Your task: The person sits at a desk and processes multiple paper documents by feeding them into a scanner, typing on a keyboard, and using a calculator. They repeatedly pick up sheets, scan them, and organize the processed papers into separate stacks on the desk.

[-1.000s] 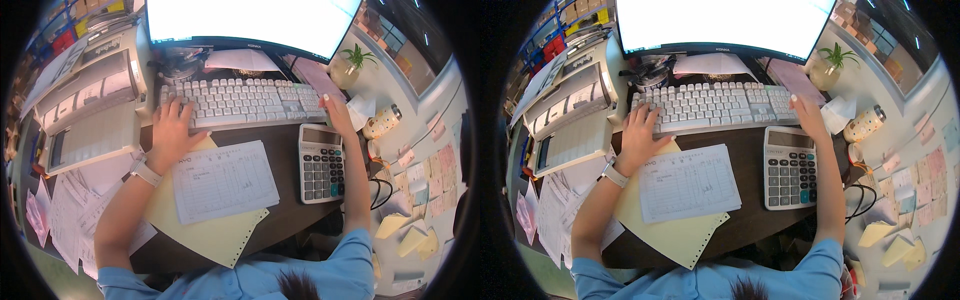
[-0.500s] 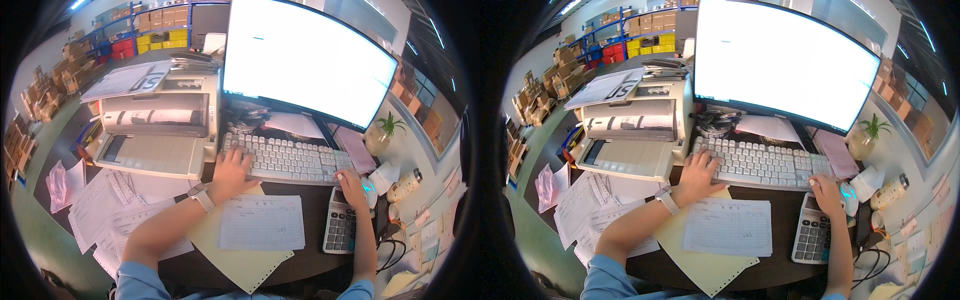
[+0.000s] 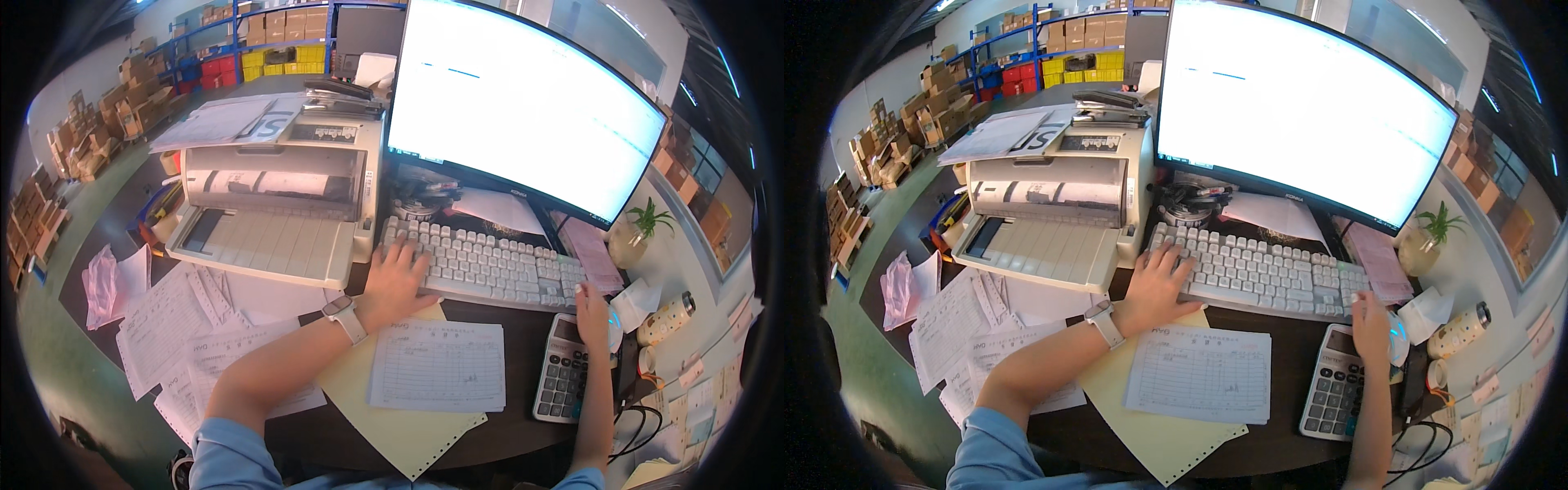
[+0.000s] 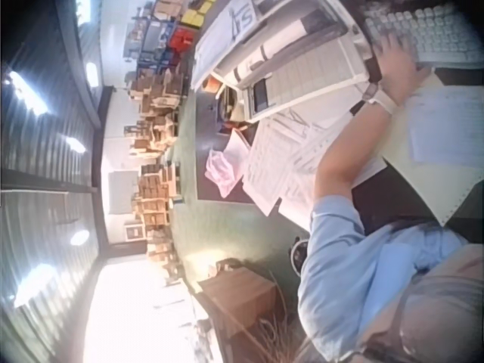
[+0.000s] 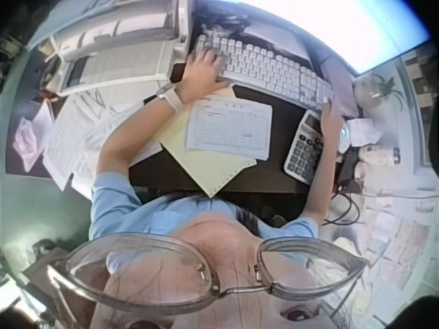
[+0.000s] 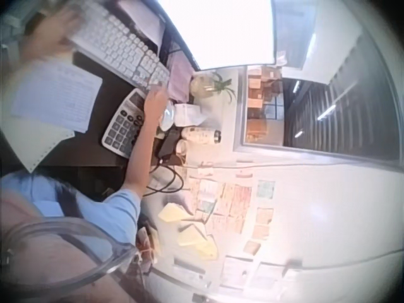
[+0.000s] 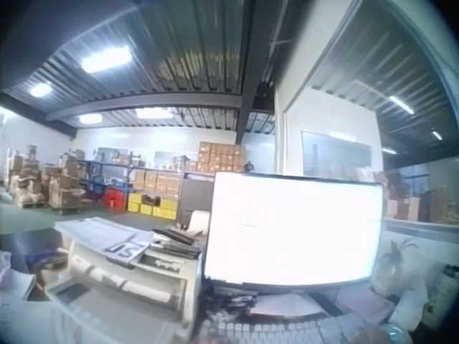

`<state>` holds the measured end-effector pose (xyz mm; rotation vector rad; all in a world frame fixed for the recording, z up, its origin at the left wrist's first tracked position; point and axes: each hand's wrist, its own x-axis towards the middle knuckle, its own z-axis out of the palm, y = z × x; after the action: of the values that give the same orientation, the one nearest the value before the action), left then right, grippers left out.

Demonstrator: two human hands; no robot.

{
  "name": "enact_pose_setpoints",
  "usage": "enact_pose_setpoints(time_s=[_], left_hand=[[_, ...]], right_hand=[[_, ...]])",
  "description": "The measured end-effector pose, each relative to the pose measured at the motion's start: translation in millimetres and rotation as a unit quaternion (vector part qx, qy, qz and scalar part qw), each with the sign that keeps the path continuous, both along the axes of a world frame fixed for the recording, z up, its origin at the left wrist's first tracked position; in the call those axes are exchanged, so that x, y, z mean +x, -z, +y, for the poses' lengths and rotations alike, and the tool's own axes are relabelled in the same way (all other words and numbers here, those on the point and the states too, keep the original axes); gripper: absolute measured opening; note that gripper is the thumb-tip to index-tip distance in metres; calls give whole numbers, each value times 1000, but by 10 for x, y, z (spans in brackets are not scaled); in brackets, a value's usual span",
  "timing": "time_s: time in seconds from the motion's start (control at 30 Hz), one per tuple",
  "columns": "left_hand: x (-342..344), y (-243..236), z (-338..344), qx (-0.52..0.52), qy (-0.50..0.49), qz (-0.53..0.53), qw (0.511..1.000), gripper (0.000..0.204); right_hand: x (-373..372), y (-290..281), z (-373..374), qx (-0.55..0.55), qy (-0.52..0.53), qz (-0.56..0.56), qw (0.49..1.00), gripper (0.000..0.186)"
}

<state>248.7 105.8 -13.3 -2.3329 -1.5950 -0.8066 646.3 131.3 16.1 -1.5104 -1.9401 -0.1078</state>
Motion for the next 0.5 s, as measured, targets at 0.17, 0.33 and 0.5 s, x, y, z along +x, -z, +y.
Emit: enact_pose_setpoints(time_s=[0.17, 0.33, 0.5], left_hand=[[9, 35, 14, -4, -13, 2, 1000, 70], [-18, 32, 3, 1, -19, 5, 1000, 68], [-12, 27, -10, 11, -15, 12, 1000, 69]], right_hand=[[335, 53, 35, -108, 109, -22, 988, 48], [507, 62, 126, -93, 95, 19, 991, 43], [1038, 119, 45, -21, 111, 57, 992, 36]])
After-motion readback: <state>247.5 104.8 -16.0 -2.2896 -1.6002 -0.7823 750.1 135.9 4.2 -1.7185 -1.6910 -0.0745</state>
